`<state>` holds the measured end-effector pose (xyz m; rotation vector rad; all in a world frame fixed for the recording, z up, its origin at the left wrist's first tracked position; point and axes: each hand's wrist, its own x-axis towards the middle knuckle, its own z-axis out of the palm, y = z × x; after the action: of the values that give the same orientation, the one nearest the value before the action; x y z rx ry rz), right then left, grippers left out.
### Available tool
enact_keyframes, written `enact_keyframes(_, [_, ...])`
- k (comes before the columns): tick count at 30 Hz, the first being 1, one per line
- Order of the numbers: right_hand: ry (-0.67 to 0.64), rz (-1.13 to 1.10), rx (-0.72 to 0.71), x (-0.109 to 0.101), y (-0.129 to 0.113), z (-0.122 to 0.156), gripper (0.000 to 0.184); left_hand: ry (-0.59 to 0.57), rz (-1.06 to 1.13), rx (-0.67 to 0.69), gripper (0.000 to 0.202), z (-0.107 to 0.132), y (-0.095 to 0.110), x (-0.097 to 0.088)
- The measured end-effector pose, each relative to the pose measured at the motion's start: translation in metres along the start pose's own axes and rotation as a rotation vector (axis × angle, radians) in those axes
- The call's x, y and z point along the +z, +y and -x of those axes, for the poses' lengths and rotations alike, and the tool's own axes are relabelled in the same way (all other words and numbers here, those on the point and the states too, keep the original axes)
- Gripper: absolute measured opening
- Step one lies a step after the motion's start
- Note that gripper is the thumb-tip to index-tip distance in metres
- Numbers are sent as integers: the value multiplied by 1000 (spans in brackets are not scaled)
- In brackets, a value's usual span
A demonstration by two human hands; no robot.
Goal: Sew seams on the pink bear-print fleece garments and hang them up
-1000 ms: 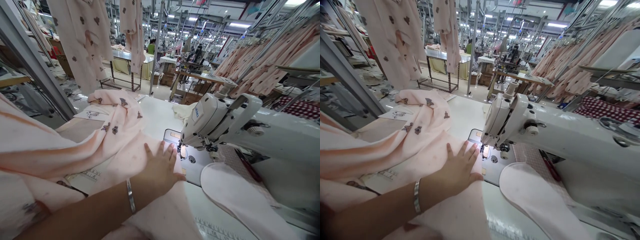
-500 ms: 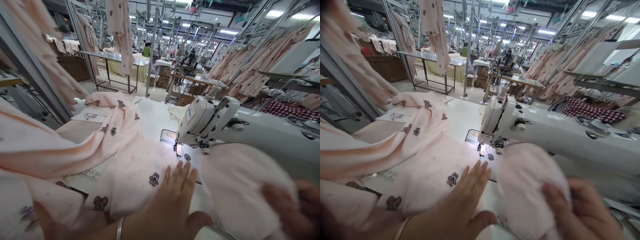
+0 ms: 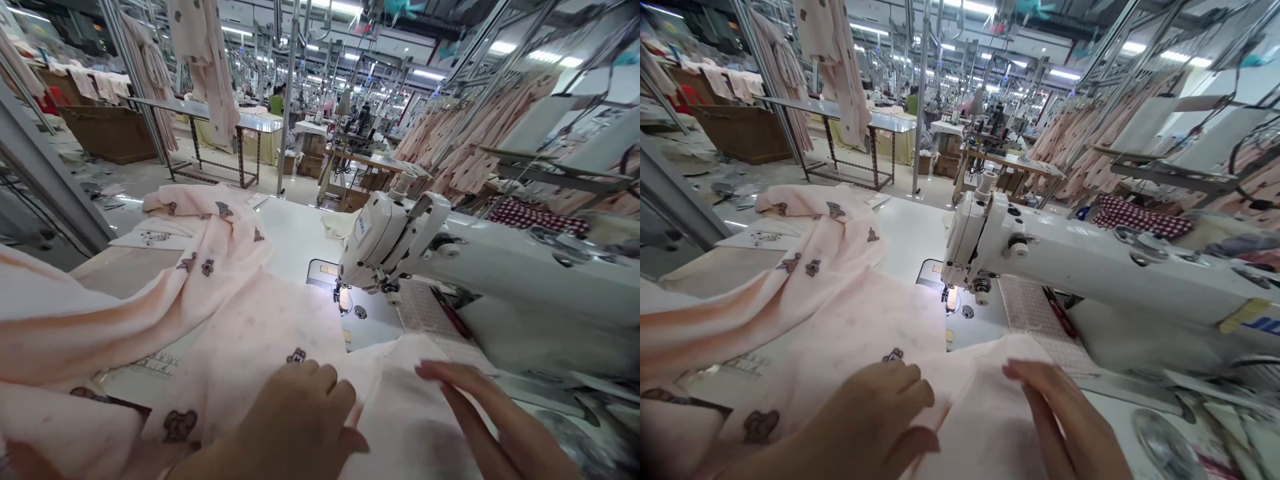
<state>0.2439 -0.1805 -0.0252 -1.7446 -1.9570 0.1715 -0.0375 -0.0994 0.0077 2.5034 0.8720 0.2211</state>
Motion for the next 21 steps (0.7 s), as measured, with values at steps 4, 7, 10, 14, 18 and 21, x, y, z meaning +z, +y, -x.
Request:
enact_keyframes(4, [-247,19,-135,8,-3,-77,22,-28,-214,58,43,-9,2,37])
enact_keyframes(7, [-345,-23,-160,15,7,-93,12,161,-227,96,51,-15,1,52])
enact_keyframes(10, [-353,-75,-163,17,14,-86,18,254,-203,91,54,-26,8,60])
enact_keyframes(14, [-336,-137,-157,16,17,-79,10,146,-171,72,60,-40,21,63])
enact_keyframes(18, [-265,-220,-134,19,16,-81,20,61,-131,32,89,-45,29,58])
enact_keyframes(21, [-161,-272,-88,8,16,-80,22,76,-8,-14,89,-45,30,47])
